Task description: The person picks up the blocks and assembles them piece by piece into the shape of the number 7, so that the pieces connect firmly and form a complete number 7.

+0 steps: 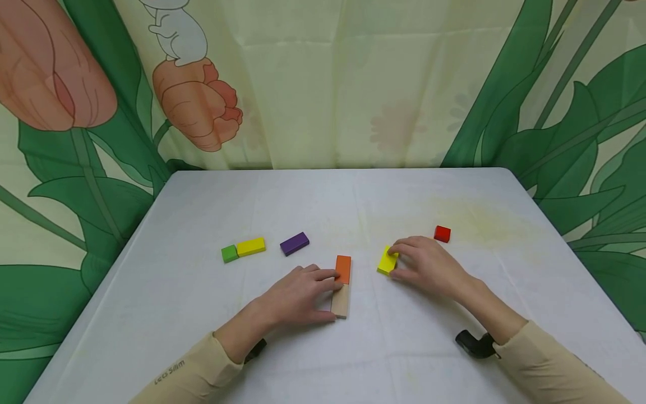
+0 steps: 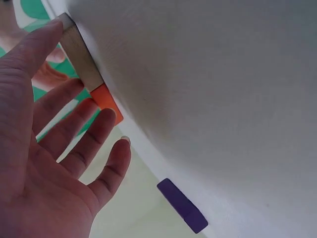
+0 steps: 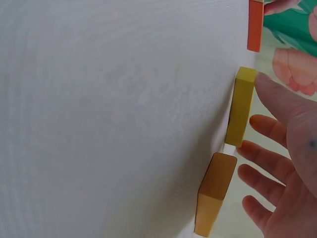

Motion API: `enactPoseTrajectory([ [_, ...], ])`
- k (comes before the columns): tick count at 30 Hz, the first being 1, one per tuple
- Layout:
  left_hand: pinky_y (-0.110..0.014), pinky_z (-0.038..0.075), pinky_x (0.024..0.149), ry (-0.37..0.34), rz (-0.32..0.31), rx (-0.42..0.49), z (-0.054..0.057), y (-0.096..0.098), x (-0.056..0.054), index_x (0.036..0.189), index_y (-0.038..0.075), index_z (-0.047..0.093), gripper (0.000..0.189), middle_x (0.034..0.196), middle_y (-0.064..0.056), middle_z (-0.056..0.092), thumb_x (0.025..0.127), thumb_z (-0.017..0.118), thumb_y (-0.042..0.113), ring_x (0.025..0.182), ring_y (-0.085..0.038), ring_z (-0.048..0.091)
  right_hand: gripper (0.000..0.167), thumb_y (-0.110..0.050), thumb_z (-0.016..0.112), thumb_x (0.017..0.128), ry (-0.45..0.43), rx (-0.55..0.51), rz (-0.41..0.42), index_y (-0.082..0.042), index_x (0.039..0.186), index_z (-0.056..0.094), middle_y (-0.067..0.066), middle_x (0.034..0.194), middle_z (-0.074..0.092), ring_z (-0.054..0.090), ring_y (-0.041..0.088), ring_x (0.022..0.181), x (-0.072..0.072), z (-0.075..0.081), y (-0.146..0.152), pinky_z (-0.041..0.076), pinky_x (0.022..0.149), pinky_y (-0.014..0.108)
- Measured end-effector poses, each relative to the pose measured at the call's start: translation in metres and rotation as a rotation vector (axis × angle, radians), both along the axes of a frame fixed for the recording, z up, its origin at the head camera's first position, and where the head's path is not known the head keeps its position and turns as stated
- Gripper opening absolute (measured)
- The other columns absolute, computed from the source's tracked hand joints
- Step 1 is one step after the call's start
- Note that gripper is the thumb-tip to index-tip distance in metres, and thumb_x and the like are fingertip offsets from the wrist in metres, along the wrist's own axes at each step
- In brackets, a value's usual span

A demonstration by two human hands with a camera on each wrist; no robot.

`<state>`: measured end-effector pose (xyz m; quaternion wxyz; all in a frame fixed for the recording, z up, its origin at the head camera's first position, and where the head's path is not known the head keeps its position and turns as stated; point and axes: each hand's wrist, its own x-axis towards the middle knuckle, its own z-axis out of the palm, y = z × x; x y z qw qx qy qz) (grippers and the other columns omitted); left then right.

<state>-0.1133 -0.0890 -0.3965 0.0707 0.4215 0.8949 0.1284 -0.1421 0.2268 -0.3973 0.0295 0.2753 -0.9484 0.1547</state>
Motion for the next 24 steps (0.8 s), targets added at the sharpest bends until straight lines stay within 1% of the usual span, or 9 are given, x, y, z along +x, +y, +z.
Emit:
enactPoseTrajectory([
  [4,-0.038,0.047,0.101,-0.005,-0.016,0.006,-0.001,-0.001,0.0,0.136,0.017,0.066,0.055,0.142,-0.003,0.057,0.089,0.077,0.044,0.123,-0.023,0.055,0.041,-0.027,0.085,0.082,0.001,0.0,0.0,-0.007,0.116,0.072,0.007,0.117,0.069,0.058,0.035,0.116,0.001,-0.001,0.0,0.043,0.101,0.056],
  [8,-0.035,0.044,0.106,-0.028,-0.024,0.01,-0.001,-0.001,0.001,0.136,0.012,0.065,0.055,0.144,-0.006,0.056,0.09,0.077,0.041,0.13,-0.023,0.053,0.042,-0.027,0.085,0.083,0.003,-0.002,-0.001,-0.007,0.117,0.072,0.007,0.118,0.069,0.058,0.034,0.116,0.0,-0.002,-0.002,0.043,0.102,0.056],
  [12,-0.034,0.043,0.107,-0.045,-0.02,-0.002,-0.001,-0.001,0.002,0.137,0.01,0.064,0.056,0.146,-0.007,0.054,0.091,0.076,0.039,0.134,-0.022,0.05,0.042,-0.027,0.084,0.083,0.005,-0.004,0.008,-0.007,0.118,0.071,0.007,0.119,0.069,0.058,0.034,0.116,-0.002,-0.001,-0.007,0.043,0.103,0.055],
  [15,-0.034,0.043,0.107,-0.042,-0.021,-0.009,-0.001,0.0,0.002,0.138,0.01,0.064,0.056,0.146,-0.007,0.053,0.092,0.075,0.039,0.134,-0.021,0.05,0.042,-0.027,0.084,0.084,-0.002,-0.002,0.01,-0.007,0.119,0.071,0.007,0.119,0.069,0.059,0.033,0.115,-0.005,0.0,-0.013,0.045,0.102,0.053],
  [19,-0.034,0.043,0.108,-0.04,-0.025,-0.003,-0.002,0.0,0.001,0.138,0.011,0.064,0.055,0.147,-0.007,0.053,0.092,0.075,0.039,0.134,-0.021,0.05,0.043,-0.028,0.084,0.084,-0.034,0.001,-0.01,-0.008,0.12,0.071,0.008,0.12,0.068,0.059,0.032,0.117,-0.011,0.001,-0.022,0.047,0.101,0.051],
  [24,-0.036,0.043,0.108,-0.06,-0.025,0.014,-0.003,-0.002,0.001,0.139,0.011,0.062,0.056,0.148,-0.008,0.051,0.091,0.076,0.039,0.134,-0.023,0.05,0.044,-0.028,0.082,0.086,-0.091,-0.008,-0.043,-0.009,0.124,0.07,0.011,0.127,0.066,0.057,0.033,0.121,-0.019,0.003,-0.035,0.047,0.101,0.052],
])
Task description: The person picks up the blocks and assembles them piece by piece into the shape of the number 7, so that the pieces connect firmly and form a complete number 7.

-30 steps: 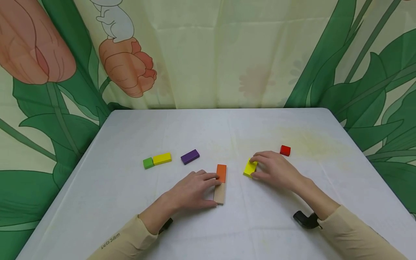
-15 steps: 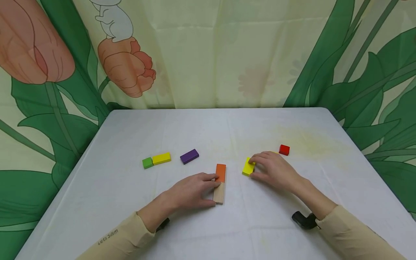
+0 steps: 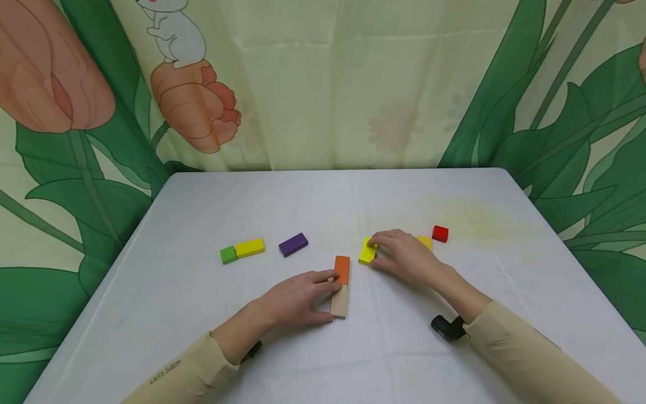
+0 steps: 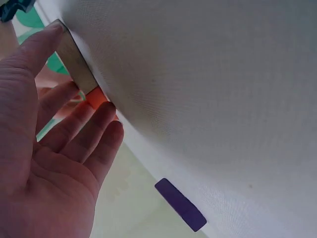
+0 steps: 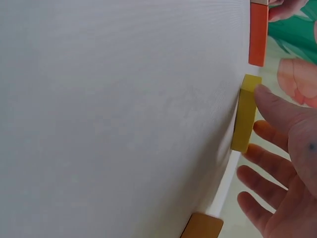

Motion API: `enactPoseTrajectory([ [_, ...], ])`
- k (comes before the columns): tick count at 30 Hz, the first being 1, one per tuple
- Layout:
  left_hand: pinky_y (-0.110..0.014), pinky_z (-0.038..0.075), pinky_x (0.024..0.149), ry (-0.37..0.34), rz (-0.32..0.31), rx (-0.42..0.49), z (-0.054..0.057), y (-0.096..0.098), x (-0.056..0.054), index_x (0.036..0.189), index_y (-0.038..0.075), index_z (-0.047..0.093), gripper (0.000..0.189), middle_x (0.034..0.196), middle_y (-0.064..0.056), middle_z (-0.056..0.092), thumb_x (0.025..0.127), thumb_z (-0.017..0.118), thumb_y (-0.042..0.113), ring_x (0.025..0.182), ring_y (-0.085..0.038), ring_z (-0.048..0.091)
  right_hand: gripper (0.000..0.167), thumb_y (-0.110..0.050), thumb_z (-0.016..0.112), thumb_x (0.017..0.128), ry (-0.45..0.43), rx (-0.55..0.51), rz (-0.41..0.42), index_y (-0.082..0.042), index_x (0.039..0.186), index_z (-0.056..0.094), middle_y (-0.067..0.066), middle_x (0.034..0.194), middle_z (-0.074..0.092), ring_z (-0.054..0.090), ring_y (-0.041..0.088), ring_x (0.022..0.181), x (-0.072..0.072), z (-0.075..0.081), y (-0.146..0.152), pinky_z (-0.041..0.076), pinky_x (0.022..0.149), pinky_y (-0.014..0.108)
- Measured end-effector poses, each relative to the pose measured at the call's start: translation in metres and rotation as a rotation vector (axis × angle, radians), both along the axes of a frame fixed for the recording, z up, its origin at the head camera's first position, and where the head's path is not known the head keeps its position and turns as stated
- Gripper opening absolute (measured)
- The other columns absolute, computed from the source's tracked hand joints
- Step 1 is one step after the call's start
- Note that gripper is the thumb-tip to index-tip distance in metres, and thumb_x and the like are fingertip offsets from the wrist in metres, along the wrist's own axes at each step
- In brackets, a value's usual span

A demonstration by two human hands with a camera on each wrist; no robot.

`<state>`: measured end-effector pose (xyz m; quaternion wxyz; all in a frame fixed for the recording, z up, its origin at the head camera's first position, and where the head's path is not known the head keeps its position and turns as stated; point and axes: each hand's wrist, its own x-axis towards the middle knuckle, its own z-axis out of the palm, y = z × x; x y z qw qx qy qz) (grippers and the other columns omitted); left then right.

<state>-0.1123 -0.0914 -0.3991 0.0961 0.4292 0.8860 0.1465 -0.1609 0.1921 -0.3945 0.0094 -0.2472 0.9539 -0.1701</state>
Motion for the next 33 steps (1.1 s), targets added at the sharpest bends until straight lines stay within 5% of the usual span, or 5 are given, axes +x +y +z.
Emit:
enactPoseTrajectory([
  [16,-0.037,0.042,0.109,-0.006,-0.022,0.074,-0.005,-0.004,-0.002,0.138,0.012,0.063,0.055,0.147,-0.008,0.051,0.091,0.077,0.037,0.134,-0.024,0.049,0.043,-0.026,0.08,0.089,-0.152,-0.101,0.033,-0.009,0.127,0.068,0.008,0.131,0.064,0.054,0.031,0.127,-0.03,-0.002,-0.025,0.041,0.109,0.051],
  [33,-0.035,0.04,0.11,-0.057,0.001,0.072,-0.005,-0.006,-0.003,0.138,0.015,0.062,0.055,0.149,-0.003,0.049,0.091,0.077,0.038,0.136,-0.021,0.047,0.039,-0.024,0.076,0.092,-0.172,-0.137,0.055,-0.009,0.127,0.068,0.01,0.135,0.062,0.052,0.031,0.13,-0.033,-0.002,-0.034,0.038,0.111,0.05],
])
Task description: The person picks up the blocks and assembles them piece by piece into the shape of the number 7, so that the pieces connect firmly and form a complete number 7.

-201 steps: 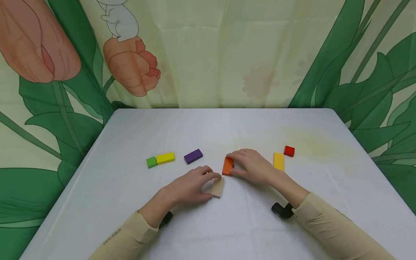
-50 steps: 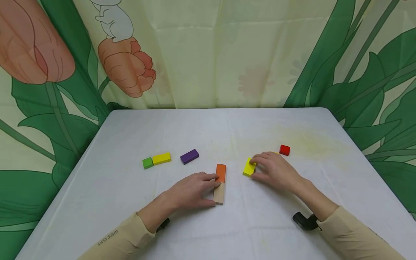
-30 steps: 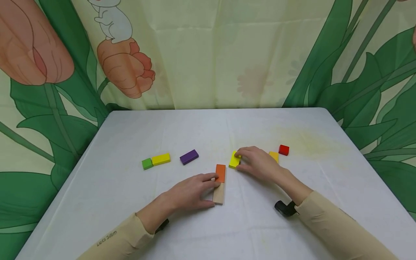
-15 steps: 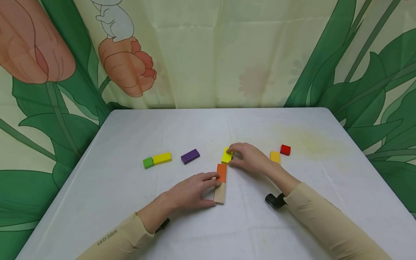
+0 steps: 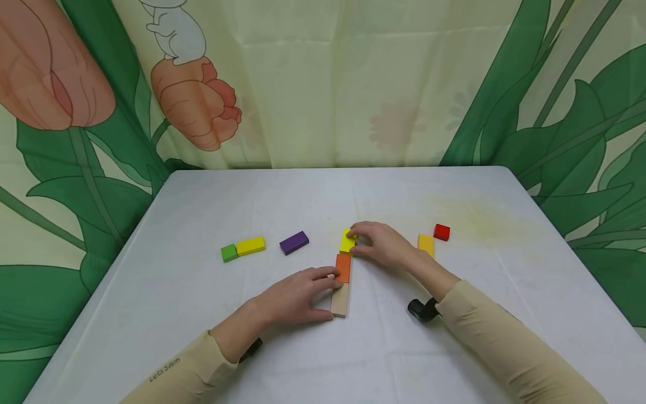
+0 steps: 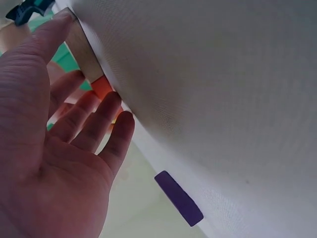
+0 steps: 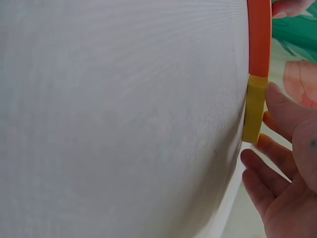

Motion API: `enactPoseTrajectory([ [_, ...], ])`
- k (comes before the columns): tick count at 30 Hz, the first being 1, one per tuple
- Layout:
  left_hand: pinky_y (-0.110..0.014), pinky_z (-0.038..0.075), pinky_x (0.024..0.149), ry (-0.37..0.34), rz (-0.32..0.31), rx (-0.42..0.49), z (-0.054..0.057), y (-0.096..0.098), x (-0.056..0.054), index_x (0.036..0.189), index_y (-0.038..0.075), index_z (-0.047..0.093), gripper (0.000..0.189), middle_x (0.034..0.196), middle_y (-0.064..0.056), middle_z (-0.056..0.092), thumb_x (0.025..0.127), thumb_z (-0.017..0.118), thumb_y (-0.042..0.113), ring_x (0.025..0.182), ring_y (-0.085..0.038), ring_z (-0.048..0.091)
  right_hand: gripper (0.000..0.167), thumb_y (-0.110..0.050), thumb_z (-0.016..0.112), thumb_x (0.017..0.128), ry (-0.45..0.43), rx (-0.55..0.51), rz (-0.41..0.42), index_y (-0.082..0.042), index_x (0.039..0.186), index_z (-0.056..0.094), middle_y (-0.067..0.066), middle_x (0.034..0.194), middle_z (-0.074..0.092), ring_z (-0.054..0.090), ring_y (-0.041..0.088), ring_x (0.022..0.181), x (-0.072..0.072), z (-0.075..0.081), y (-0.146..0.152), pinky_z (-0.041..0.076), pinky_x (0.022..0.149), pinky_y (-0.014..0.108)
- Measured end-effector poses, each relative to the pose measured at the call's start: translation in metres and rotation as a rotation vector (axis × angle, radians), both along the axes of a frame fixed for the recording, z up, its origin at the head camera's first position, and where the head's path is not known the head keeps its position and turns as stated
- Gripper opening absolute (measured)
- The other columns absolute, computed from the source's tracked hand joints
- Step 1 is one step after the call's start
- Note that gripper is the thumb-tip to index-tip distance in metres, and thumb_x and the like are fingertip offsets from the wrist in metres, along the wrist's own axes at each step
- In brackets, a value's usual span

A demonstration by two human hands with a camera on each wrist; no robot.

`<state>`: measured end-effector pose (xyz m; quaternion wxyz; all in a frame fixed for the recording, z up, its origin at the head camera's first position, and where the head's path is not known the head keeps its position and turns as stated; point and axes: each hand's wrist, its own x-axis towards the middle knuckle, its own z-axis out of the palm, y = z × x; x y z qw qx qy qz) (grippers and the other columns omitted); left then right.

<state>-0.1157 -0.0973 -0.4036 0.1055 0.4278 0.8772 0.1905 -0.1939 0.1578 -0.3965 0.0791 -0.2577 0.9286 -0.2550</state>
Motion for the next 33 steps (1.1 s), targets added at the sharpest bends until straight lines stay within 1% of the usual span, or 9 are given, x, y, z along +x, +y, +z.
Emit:
enactPoseTrajectory([
  [10,-0.036,0.04,0.111,0.004,-0.007,0.031,-0.0023,-0.0017,0.0008,0.141,0.016,0.059,0.057,0.15,-0.004,0.048,0.091,0.077,0.037,0.135,-0.022,0.047,0.038,-0.023,0.076,0.092,-0.011,-0.005,-0.008,-0.01,0.127,0.068,0.009,0.135,0.062,0.052,0.031,0.13,-0.0014,0.0002,-0.0003,0.038,0.111,0.05],
  [14,-0.036,0.041,0.109,0.036,-0.005,0.037,-0.0033,0.0001,0.0013,0.14,0.015,0.06,0.056,0.148,-0.006,0.049,0.091,0.077,0.037,0.133,-0.022,0.049,0.038,-0.023,0.077,0.092,-0.008,-0.004,-0.008,-0.01,0.126,0.069,0.009,0.134,0.062,0.052,0.031,0.13,-0.0022,0.0004,-0.0001,0.039,0.11,0.051],
  [18,-0.036,0.043,0.108,0.063,0.007,0.024,-0.004,0.0023,0.002,0.138,0.014,0.061,0.056,0.147,-0.006,0.05,0.091,0.077,0.038,0.132,-0.023,0.051,0.038,-0.024,0.077,0.092,-0.006,-0.002,-0.003,-0.009,0.126,0.07,0.01,0.134,0.062,0.052,0.031,0.129,-0.0027,0.0011,-0.0007,0.039,0.11,0.051],
  [22,-0.036,0.043,0.108,0.054,0.03,0.009,-0.0031,0.0037,0.003,0.138,0.015,0.062,0.055,0.147,-0.006,0.05,0.09,0.077,0.038,0.132,-0.022,0.051,0.037,-0.023,0.076,0.093,-0.004,0.003,0.018,-0.008,0.126,0.07,0.01,0.135,0.061,0.052,0.032,0.13,-0.0032,0.0012,-0.0019,0.038,0.111,0.05],
  [29,-0.037,0.045,0.106,0.045,0.034,0.003,-0.0011,0.0059,0.0046,0.135,0.014,0.064,0.053,0.146,-0.008,0.052,0.089,0.079,0.036,0.131,-0.023,0.052,0.031,-0.019,0.073,0.095,-0.002,-0.005,0.037,-0.007,0.123,0.071,0.01,0.134,0.062,0.052,0.032,0.13,-0.0036,-0.0016,-0.0029,0.038,0.111,0.05],
  [33,-0.037,0.044,0.107,0.031,0.043,-0.016,-0.0015,0.0069,0.0049,0.136,0.014,0.063,0.054,0.147,-0.007,0.051,0.09,0.078,0.037,0.132,-0.023,0.051,0.033,-0.017,0.073,0.095,-0.005,-0.005,0.04,-0.007,0.125,0.07,0.01,0.135,0.062,0.052,0.031,0.131,-0.0026,-0.0029,-0.0036,0.038,0.111,0.049],
])
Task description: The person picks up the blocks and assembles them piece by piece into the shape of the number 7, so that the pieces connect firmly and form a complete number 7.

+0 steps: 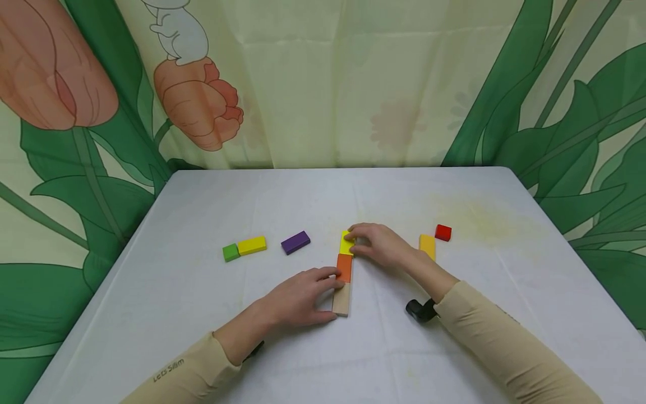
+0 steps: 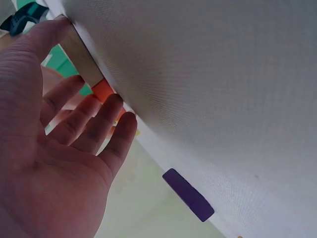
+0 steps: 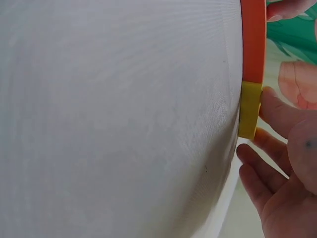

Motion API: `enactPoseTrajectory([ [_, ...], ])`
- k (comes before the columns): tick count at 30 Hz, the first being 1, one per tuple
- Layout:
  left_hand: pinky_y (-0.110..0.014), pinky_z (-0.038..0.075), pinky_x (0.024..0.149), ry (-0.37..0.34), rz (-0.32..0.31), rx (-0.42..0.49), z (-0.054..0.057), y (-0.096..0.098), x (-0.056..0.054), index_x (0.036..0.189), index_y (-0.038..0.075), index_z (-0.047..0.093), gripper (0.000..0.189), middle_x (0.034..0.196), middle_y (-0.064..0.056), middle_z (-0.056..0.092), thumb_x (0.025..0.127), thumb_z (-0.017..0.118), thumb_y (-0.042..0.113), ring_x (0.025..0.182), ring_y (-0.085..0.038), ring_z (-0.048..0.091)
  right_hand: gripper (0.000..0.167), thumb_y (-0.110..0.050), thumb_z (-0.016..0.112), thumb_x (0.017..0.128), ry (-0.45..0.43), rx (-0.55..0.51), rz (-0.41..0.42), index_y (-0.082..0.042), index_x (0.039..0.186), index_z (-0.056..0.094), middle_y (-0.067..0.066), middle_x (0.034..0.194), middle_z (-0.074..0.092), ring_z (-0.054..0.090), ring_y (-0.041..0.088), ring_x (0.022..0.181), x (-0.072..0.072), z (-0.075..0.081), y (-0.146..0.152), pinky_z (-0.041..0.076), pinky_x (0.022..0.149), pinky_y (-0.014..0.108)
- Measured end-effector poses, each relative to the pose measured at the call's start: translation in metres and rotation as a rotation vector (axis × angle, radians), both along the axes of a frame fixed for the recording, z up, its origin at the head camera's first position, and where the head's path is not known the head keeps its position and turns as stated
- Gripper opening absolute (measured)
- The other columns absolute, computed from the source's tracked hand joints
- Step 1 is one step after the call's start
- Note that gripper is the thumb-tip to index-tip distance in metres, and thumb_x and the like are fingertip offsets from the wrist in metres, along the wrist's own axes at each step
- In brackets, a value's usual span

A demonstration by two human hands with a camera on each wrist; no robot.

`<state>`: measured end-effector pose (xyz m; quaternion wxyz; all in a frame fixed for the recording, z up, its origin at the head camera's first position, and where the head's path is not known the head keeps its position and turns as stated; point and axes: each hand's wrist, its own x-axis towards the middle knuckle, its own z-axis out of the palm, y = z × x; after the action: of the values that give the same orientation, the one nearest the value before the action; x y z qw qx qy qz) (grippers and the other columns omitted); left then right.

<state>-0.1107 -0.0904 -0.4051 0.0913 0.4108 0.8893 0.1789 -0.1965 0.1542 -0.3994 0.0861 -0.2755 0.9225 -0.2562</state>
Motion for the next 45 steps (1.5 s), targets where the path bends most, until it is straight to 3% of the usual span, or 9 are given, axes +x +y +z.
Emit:
enactPoseTrajectory([
  [16,-0.037,0.044,0.107,0.023,-0.011,0.013,-0.0015,-0.0014,0.0001,0.135,0.013,0.064,0.052,0.145,-0.008,0.052,0.09,0.078,0.036,0.131,-0.024,0.052,0.037,-0.016,0.072,0.095,0.02,0.027,0.012,-0.006,0.131,0.068,0.012,0.135,0.062,0.053,0.033,0.129,0.0005,0.003,-0.0033,0.038,0.11,0.051],
  [45,-0.037,0.042,0.109,-0.012,0.016,-0.04,0.0003,0.0015,0.0002,0.137,0.016,0.063,0.053,0.149,-0.006,0.05,0.091,0.077,0.038,0.134,-0.023,0.049,0.042,-0.017,0.073,0.094,0.057,0.053,0.035,-0.007,0.135,0.066,0.015,0.138,0.06,0.053,0.036,0.13,0.0001,0.0003,-0.0047,0.041,0.108,0.053],
])
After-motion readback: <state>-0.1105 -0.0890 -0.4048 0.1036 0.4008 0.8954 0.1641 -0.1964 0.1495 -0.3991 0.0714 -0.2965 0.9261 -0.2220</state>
